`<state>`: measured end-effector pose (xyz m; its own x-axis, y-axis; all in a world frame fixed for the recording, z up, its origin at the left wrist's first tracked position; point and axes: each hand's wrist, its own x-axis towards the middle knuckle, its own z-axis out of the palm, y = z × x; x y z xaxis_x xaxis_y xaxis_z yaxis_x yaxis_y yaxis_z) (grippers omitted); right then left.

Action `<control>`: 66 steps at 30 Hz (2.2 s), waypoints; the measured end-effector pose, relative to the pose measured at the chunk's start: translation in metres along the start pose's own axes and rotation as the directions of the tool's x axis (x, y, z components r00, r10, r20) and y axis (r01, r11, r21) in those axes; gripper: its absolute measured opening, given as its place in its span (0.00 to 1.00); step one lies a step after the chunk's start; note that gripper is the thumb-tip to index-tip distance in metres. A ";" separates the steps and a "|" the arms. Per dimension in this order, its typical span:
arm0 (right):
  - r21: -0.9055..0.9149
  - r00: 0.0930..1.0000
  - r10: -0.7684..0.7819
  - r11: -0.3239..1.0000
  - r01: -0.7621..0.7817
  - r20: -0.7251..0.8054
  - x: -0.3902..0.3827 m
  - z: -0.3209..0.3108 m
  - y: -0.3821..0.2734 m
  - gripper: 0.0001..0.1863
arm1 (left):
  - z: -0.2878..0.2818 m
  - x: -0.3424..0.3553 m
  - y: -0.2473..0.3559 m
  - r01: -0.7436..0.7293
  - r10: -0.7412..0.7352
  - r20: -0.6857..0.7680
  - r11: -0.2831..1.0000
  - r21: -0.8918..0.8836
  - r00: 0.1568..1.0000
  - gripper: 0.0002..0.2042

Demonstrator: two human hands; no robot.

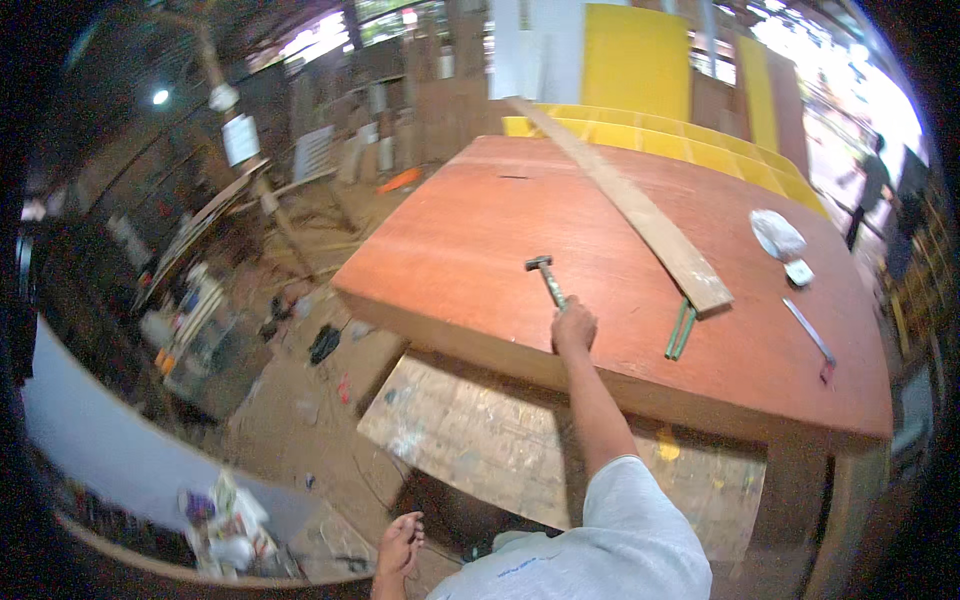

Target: The person positions a wooden strip across a wooden board, marks along its edge with a pencil, and hammers nails into the board using a hammer.

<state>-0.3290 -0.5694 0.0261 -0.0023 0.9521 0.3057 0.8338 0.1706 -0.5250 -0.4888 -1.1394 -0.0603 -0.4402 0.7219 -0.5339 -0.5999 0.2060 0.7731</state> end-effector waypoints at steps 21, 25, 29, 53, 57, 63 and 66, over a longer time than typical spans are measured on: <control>-0.131 0.968 0.051 0.988 -0.085 -0.247 -0.010 0.042 -0.071 0.14 | -0.060 0.424 0.401 -0.321 0.068 0.481 0.824 0.467 0.874 0.08; -0.221 0.933 0.060 0.964 -0.146 -0.354 -0.009 0.074 -0.088 0.14 | 0.005 0.493 0.462 -0.514 0.139 0.647 0.738 0.437 0.750 0.08; -0.209 0.880 0.210 0.924 -0.322 -0.426 -0.008 0.111 -0.127 0.16 | 0.064 0.571 0.496 -0.631 0.105 0.764 0.640 0.438 0.637 0.10; -0.256 0.649 0.408 0.684 -0.683 -0.642 0.029 0.265 -0.322 0.15 | 0.136 0.728 0.524 -0.931 0.206 0.961 0.351 0.103 0.184 0.08; -0.254 0.640 0.444 0.660 -0.707 -0.628 0.028 0.267 -0.323 0.15 | 0.132 0.730 0.524 -0.918 0.215 0.959 0.388 0.087 0.182 0.07; -0.292 0.661 0.427 0.655 -0.697 -0.617 0.029 0.265 -0.314 0.14 | 0.143 0.743 0.519 -0.913 0.212 0.951 0.385 0.132 0.227 0.07; -0.279 0.638 0.418 0.649 -0.707 -0.646 0.031 0.259 -0.318 0.13 | 0.156 0.749 0.520 -0.878 0.187 0.928 0.427 0.217 0.321 0.08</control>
<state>-0.7368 -0.5289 -0.0033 0.7038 0.5152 0.4891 0.6971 -0.6335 -0.3357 -1.0264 -0.3884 -0.0048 0.3665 0.8836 0.2915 0.2757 -0.4024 0.8730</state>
